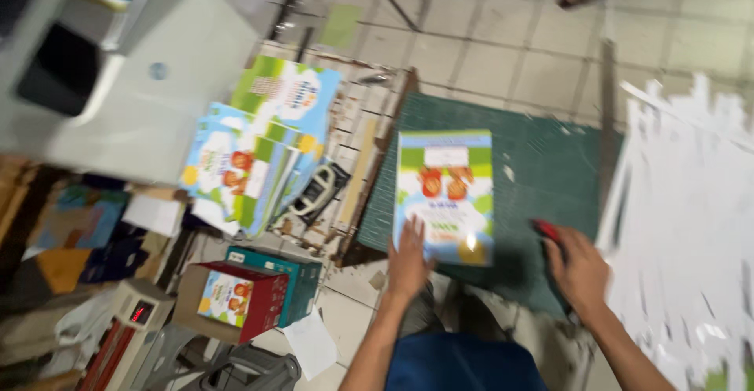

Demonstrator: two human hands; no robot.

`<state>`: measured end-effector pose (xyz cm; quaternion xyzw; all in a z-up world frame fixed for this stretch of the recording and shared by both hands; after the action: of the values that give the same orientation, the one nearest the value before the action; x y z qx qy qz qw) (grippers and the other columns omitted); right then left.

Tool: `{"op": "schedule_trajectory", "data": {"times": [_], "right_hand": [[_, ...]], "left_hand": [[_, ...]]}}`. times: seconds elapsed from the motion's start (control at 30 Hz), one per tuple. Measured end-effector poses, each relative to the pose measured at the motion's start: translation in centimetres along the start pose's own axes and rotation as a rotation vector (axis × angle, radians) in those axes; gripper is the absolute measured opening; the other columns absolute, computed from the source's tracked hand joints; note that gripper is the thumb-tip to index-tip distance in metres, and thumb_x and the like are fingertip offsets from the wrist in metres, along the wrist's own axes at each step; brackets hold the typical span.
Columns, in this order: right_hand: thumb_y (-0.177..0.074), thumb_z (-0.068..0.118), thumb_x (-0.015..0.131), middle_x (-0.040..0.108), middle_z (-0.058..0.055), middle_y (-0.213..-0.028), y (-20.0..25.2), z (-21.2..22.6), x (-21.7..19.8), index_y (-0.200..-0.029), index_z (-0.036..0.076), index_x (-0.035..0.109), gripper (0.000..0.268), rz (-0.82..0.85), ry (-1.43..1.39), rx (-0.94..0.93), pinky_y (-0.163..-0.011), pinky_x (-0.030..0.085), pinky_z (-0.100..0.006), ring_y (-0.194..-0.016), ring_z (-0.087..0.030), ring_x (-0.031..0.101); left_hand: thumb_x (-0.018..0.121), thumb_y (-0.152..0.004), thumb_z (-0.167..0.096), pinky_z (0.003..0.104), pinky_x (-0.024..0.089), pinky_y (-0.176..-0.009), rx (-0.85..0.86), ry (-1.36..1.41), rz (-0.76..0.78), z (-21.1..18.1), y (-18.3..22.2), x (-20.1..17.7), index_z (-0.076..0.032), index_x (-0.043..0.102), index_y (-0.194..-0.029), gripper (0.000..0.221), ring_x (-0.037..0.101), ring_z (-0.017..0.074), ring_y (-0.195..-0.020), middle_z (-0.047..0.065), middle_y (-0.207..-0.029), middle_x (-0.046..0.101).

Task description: The person aligns a cover with internal pages on a cutting mat and uses a utility knife to trim the edges. They handle several book assemblies one by one, folding and pressing the covers before trimming.

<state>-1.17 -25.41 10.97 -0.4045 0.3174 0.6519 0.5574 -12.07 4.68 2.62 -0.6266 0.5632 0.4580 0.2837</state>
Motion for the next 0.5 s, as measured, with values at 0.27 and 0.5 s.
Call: {"op": "schedule_trajectory", "data": {"times": [0.27, 0.5], "right_hand": [[-0.09, 0.046, 0.073, 0.058, -0.025, -0.138, 3.1, 2.6, 6.9, -0.147, 0.0, 0.055, 0.075, -0.072, -0.175, -0.073, -0.112, 0.044, -0.055, -0.127, -0.044, 0.055], [-0.073, 0.048, 0.082, 0.074, -0.024, -0.112, -1.6, 1.2, 16.0, -0.135, 0.003, 0.065, 0.079, 0.253, -0.045, 0.117, -0.094, 0.057, -0.049, -0.108, -0.042, 0.071]], "left_hand": [[0.072, -0.092, -0.044, 0.053, 0.034, -0.12, 0.256, 0.192, 0.125, 0.3, 6.0, 3.8, -0.001, 0.054, -0.148, 0.073, 0.035, 0.0424, -0.152, 0.026, -0.163, 0.039], [0.076, -0.088, -0.043, 0.049, 0.042, -0.111, 0.318, 0.307, 0.316, 1.8, 4.6, 2.4, 0.0, 0.056, -0.142, 0.071, 0.042, 0.0438, -0.143, 0.03, -0.156, 0.04]]}}
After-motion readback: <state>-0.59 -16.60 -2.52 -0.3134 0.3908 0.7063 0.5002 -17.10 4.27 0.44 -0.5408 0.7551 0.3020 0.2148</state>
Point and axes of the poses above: each hand's wrist, its own y-axis away from the middle knuckle, its own x-axis out of the palm, z = x × y, the point moved 8 cm from there along -y, towards the middle knuckle
